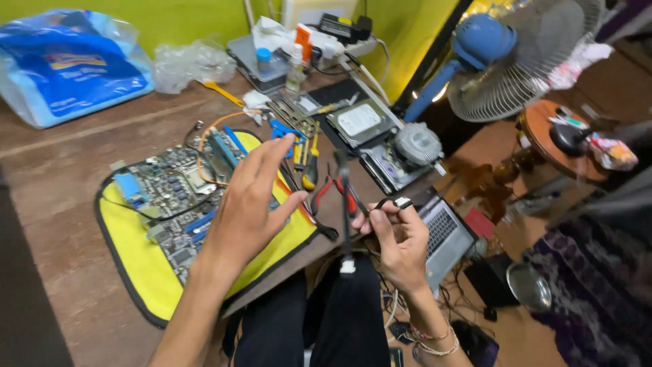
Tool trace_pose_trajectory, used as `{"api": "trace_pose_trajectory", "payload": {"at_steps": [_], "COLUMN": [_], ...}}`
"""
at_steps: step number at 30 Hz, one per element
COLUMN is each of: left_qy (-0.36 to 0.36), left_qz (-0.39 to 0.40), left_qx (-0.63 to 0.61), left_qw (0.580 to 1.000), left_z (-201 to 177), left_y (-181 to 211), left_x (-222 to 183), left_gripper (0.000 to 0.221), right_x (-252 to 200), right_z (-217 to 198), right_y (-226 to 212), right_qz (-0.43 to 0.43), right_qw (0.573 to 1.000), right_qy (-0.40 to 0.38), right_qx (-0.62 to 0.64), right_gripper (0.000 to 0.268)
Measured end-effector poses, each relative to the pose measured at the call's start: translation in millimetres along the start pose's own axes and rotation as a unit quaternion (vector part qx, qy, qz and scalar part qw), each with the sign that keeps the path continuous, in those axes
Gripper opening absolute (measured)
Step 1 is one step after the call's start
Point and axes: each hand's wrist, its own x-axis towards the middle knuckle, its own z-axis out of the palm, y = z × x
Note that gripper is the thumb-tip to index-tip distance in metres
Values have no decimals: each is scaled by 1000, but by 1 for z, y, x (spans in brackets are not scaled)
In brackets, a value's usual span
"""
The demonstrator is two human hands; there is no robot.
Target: Organizing and connecting internal cables like SATA and power connectors to a motherboard and hard drives inside a computer case.
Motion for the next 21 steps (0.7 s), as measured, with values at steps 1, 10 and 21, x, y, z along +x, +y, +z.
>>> {"api": "trace_pose_trajectory", "payload": {"at_steps": [1,10,21], "left_qy": [-49,-210,-460], "left_qz": [76,264,308], "left_qx": [-4,-151,-303], "left_qw": [996,929,776], "left_z": [3,53,176], "left_y": [6,88,224], "left_x": [-3,-30,-129], "left_gripper": [71,35,23], "right_x": [-9,-96,-278], "right_z": [-7,-95,-197], "right_y": [-11,-110,-202], "right_qz": [32,144,294], "right_qw": [999,983,908], "right_qy": [-32,-29,203], "right_qx": [15,-106,-219], "right_gripper": [12,10,22]}}
